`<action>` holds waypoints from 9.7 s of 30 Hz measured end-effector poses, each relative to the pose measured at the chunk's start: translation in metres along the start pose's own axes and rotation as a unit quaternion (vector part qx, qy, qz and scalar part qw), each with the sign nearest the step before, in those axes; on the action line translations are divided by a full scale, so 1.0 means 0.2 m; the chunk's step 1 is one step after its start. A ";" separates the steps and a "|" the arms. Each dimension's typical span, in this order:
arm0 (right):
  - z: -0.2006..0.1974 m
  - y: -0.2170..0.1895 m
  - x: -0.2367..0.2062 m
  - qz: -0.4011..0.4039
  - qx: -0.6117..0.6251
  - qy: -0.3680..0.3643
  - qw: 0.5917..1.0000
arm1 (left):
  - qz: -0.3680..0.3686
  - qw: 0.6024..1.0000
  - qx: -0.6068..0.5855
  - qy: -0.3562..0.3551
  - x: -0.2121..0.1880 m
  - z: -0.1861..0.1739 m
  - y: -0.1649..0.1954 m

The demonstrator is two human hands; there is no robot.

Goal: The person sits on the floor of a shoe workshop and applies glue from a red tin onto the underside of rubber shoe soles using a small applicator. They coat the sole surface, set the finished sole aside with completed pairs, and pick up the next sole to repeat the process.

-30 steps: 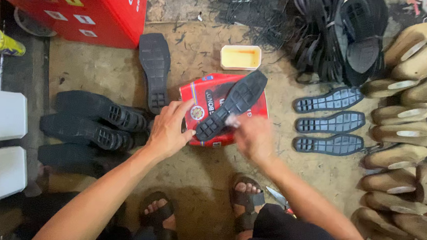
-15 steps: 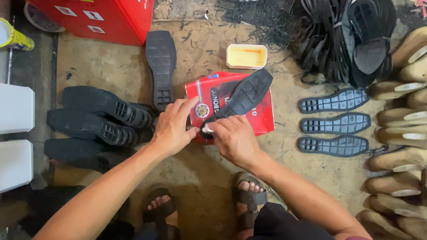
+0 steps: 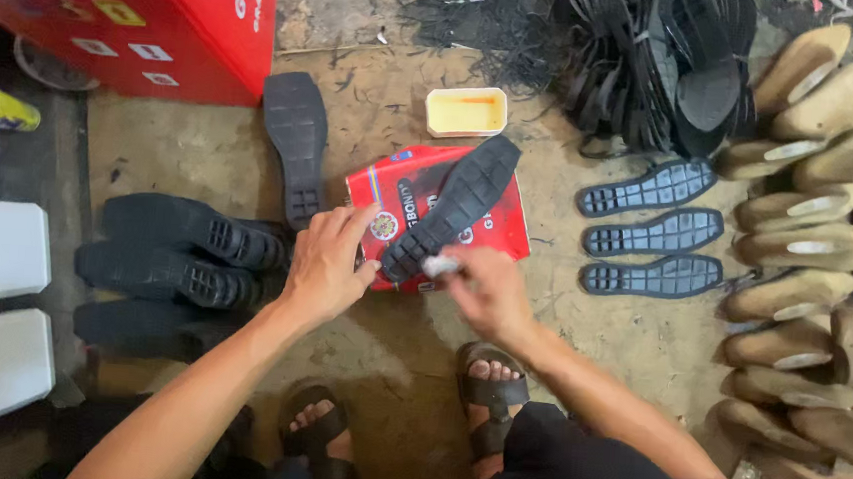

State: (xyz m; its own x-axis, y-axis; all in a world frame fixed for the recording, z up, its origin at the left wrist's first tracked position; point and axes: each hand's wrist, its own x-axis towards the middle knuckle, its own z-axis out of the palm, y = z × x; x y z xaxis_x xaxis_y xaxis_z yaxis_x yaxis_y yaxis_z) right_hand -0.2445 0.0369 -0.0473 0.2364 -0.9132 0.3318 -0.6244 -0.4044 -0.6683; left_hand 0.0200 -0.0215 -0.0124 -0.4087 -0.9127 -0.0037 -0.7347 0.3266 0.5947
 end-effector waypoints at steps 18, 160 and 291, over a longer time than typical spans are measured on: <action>-0.11 0.14 0.07 0.390 0.452 0.273 0.754 | 0.011 0.983 -0.176 -0.055 -0.10 0.14 0.35; -0.21 0.27 0.59 -0.122 -0.183 -0.014 0.975 | 0.183 0.983 -0.003 -0.001 -0.09 0.10 0.09; -0.02 -0.25 0.02 -0.131 0.056 -0.123 0.982 | 0.011 1.000 -0.021 -0.006 0.01 0.04 0.01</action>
State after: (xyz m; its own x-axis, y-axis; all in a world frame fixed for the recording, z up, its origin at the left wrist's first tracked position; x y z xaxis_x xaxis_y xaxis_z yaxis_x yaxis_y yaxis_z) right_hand -0.2148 0.0533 -0.0094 0.5598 -0.7555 0.3405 -0.4347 -0.6175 -0.6555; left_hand 0.0145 -0.0205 -0.0176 -0.4319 -0.9019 0.0004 -0.7015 0.3362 0.6285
